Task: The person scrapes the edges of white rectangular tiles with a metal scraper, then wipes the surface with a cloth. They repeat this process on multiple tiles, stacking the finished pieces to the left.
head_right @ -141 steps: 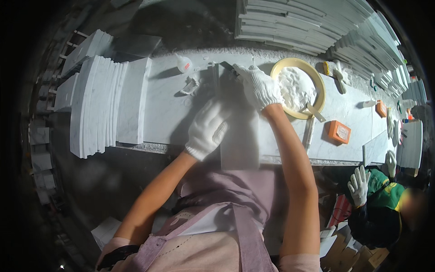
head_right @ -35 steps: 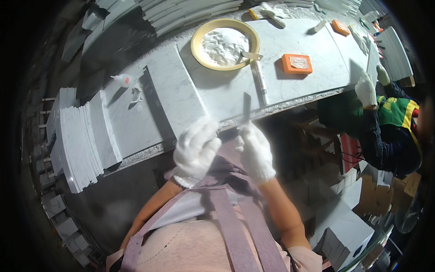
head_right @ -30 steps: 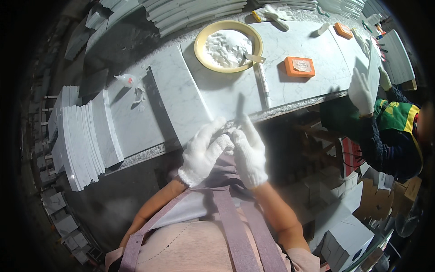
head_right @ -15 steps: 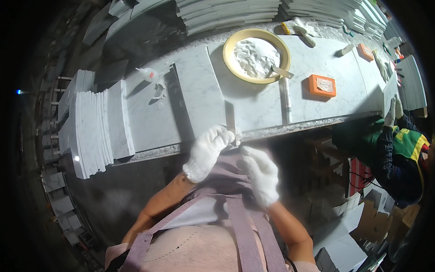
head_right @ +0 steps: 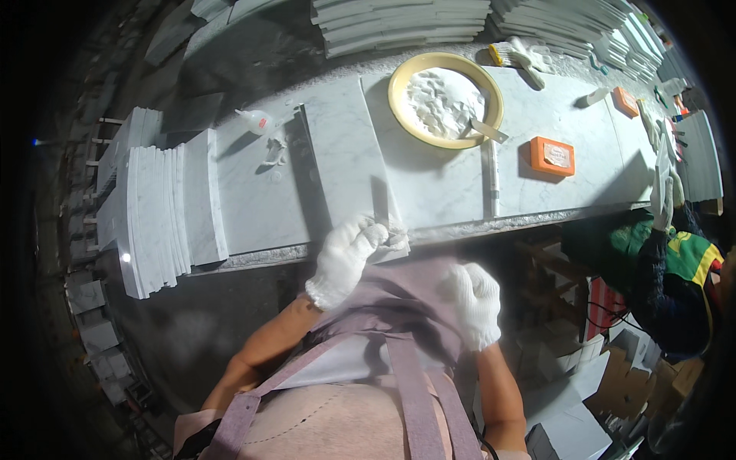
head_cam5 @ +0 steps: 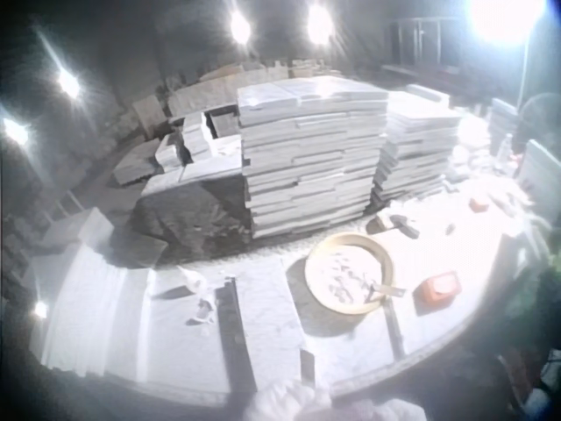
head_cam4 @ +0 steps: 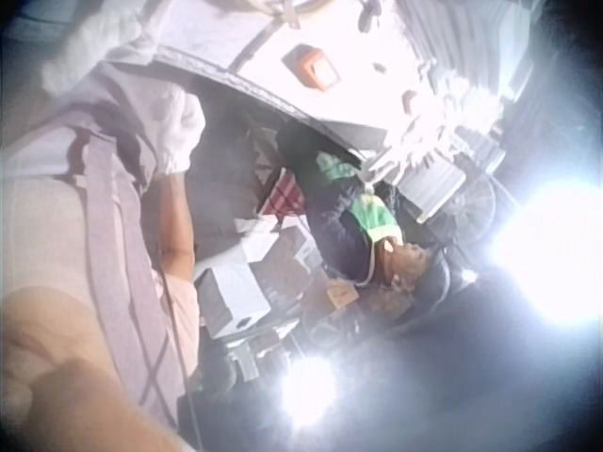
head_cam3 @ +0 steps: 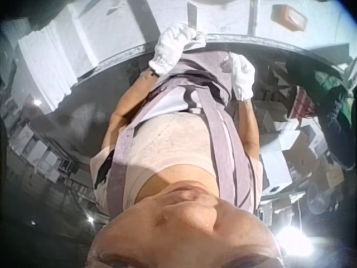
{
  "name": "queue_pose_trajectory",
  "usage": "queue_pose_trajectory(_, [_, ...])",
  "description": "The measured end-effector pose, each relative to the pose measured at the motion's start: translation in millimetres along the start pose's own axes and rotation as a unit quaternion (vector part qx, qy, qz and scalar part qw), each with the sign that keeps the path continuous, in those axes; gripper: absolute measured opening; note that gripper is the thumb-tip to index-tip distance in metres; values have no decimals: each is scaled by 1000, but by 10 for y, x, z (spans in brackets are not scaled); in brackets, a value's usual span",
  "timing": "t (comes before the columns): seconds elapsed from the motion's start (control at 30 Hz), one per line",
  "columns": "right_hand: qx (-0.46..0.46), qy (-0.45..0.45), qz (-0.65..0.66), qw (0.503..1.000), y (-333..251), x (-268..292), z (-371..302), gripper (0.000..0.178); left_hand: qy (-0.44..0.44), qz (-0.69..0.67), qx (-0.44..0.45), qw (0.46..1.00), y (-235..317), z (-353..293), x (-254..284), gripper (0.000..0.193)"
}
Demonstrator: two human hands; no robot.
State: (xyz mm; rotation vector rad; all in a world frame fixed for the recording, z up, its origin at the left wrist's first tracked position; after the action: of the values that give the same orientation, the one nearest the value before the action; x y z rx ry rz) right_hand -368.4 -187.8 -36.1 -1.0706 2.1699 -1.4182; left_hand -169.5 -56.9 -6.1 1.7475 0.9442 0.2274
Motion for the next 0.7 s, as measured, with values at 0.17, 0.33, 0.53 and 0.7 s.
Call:
queue_pose_trajectory(0.17, [174,86,-146,970,-467,224,218,26,11,-7,84,996,-44,-67,64,23])
queue_pose_trajectory(0.33, [245,218,-311,892,-1051,576,613,40,41,36,107,993,-63,-144,130,45])
queue_pose_trajectory(0.53, [242,219,-483,812,-1380,486,1474,42,7,171,121,978,19,-78,96,40])
queue_pose_trajectory(0.7, [209,153,-538,802,-1480,441,1750,33,13,158,148,976,73,-45,76,40])
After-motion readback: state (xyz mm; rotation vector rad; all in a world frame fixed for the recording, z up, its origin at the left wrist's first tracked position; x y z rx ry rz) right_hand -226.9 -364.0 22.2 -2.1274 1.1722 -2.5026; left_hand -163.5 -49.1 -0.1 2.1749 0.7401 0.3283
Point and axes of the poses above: each hand's wrist, its own z-axis towards the middle knuckle, its own x-axis out of the back of the hand, y = z × x, the point moved 6 cm from there along z, towards the middle knuckle, and after that the axes turned 1 degree about y, right-handed, at the moved point
